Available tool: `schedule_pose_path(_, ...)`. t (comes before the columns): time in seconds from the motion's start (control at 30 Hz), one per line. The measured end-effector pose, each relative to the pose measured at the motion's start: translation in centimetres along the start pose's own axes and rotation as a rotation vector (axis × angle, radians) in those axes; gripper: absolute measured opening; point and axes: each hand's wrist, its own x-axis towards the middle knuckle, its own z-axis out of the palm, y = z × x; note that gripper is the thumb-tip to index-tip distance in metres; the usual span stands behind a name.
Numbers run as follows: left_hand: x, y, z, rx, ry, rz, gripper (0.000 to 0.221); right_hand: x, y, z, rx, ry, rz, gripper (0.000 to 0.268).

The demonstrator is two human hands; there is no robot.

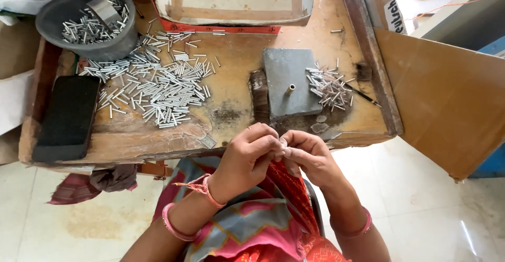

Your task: Assembling small metal pins with plastic or rubber caps by hand at a workbench.

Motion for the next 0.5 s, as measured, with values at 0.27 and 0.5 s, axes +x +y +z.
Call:
schedule_pose_path(0.27, -0.7, 0.6, 0.8, -0.073, 0.141, -0.142, 0.017, -1.4, -1.5, 4.8, -0.784, 0.233, -0.621, 0.023)
schedule_pose_path(0.5, -1.4, 1.2, 2.4, -0.170, 0.238, -0.143, 0.019, -1.3, -2.2, 6.4, -1.137, 0.371, -1.021, 0.016)
